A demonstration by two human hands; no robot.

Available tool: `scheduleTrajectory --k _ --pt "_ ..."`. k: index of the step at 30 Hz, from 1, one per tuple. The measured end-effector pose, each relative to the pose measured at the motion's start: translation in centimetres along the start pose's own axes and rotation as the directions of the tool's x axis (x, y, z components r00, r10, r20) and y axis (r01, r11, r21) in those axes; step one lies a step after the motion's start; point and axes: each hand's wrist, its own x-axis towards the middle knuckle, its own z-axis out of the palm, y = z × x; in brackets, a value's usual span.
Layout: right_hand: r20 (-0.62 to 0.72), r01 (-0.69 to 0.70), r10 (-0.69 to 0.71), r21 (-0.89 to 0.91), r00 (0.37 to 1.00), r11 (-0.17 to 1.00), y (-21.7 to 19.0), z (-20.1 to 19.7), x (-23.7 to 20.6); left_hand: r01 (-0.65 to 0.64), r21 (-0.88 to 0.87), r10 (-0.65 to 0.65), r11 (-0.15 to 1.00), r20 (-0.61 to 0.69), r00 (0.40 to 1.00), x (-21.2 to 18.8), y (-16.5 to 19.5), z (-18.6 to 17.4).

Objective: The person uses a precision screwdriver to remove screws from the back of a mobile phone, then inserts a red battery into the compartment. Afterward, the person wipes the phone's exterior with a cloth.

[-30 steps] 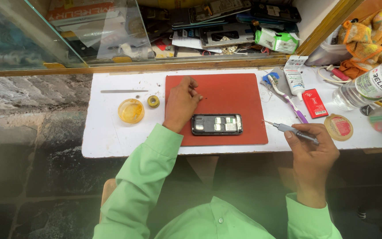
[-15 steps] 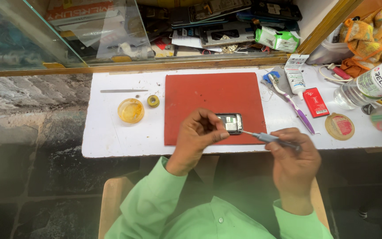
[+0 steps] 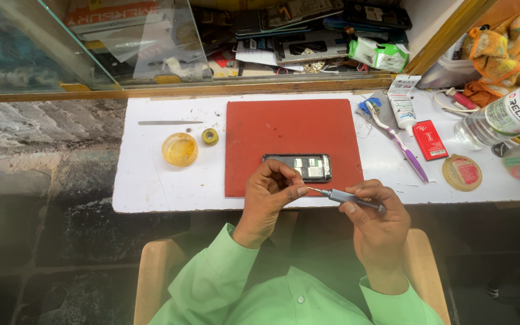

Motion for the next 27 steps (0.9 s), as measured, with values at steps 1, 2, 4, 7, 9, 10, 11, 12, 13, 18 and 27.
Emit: scheduleTrajectory --k 1,2,4,7,9,10,11,12,13,18,27 --pt "-0.001 -0.004 0.004 -0.004 1.000 1.000 0.0 0.0 0.0 -0.001 0.001 0.001 1.000 0.003 1.000 0.0 0.0 0.0" --pt "-0.001 -0.008 0.008 -0.007 1.000 1.000 0.0 -0.1 0.0 -0.001 0.002 0.001 1.000 0.005 1.000 0.0 0.1 0.0" --pt "0.013 -0.006 0.006 -0.032 1.000 0.999 -0.1 -0.2 0.1 0.010 0.011 -0.010 1.000 0.011 1.000 -0.1 0.2 -0.1" --pt "0.056 0.014 -0.009 -0.076 0.998 0.997 -0.2 -0.6 0.2 0.040 0.028 -0.041 0.999 0.025 0.999 -0.1 0.3 -0.3" --pt "0.086 0.025 -0.019 -0.074 0.996 0.997 -0.2 -0.8 0.3 0.048 0.032 -0.049 0.998 0.035 0.998 0.0 0.4 -0.4" --pt "0.088 0.026 -0.019 -0.072 0.996 0.997 -0.1 -0.8 0.3 0.054 0.031 -0.055 0.998 0.038 0.998 0.0 0.3 -0.4" --pt "0.090 0.027 -0.020 -0.070 0.996 0.997 -0.1 -0.9 0.3 0.060 0.030 -0.062 0.998 0.041 0.997 0.0 0.3 -0.4" --pt "0.092 0.028 -0.021 -0.069 0.996 0.997 0.0 -0.9 0.3 0.067 0.029 -0.068 0.997 0.044 0.997 0.0 0.3 -0.4" --pt "0.080 0.027 -0.021 -0.072 0.997 0.997 0.0 -0.9 0.2 0.062 0.029 -0.063 0.998 0.047 0.997 0.1 0.3 -0.4" --pt "0.017 0.030 -0.028 -0.130 0.999 0.991 -0.1 -0.5 0.2 0.077 0.016 -0.078 0.997 0.076 0.994 -0.1 0.7 0.0" --pt "0.048 0.159 -0.152 -0.368 0.987 0.916 -3.3 0.1 1.2 -0.332 0.927 0.283 0.176 0.275 0.919 0.5 4.4 -2.7"
